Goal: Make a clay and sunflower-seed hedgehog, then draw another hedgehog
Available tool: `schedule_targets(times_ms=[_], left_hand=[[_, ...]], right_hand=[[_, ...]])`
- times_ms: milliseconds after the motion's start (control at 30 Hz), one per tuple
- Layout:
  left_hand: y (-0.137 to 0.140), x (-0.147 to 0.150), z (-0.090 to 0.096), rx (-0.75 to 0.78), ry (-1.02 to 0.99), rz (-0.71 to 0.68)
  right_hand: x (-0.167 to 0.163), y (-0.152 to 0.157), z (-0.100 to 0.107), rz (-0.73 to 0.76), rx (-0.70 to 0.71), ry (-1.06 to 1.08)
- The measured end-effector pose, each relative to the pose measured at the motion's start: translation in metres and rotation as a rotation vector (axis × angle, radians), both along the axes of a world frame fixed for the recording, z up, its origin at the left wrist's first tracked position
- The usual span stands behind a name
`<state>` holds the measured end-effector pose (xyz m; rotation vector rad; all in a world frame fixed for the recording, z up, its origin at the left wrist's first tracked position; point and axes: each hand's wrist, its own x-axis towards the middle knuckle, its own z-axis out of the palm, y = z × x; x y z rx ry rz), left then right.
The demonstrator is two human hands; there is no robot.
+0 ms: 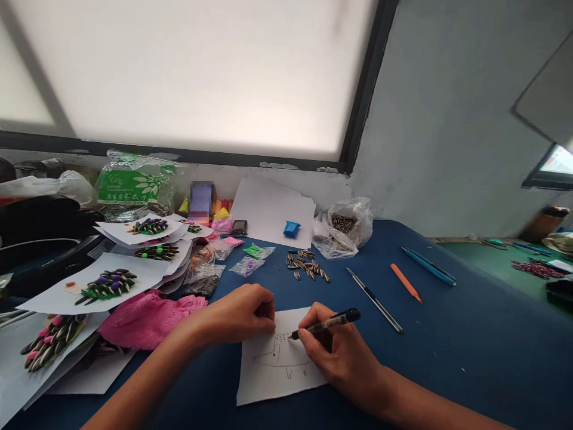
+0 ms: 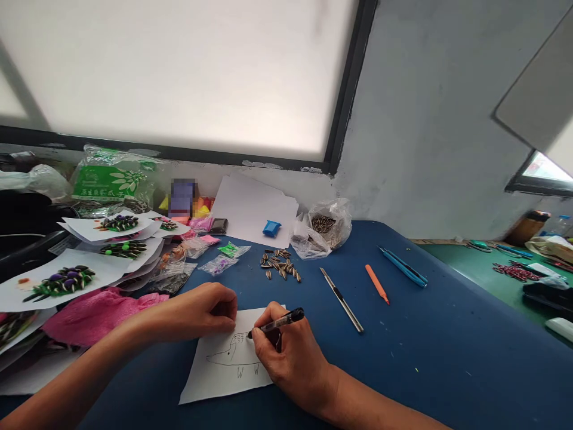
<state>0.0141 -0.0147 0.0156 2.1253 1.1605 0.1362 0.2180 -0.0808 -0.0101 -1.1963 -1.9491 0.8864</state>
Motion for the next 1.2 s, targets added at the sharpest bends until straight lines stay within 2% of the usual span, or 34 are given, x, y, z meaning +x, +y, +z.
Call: schedule_targets(times_ms=[500, 1067, 1200], left_hand=[[0.0005, 0.0013, 0.0011, -0.007, 0.012, 0.008], [-0.0001, 0.0012, 0.0024, 0.004, 0.012, -0.002], [0.0004, 0.0005, 0.0009, -0.001, 0.005, -0.006]], right_hand=[[-0.0006, -0.0013, -0.0014, 0.009, 0.024, 0.001], [-0.0011, -0.0025, 0.0012, 0.016, -0.014, -0.006], [0.0025, 0.0002, 0.0017, -0.033, 0.007, 0.022]])
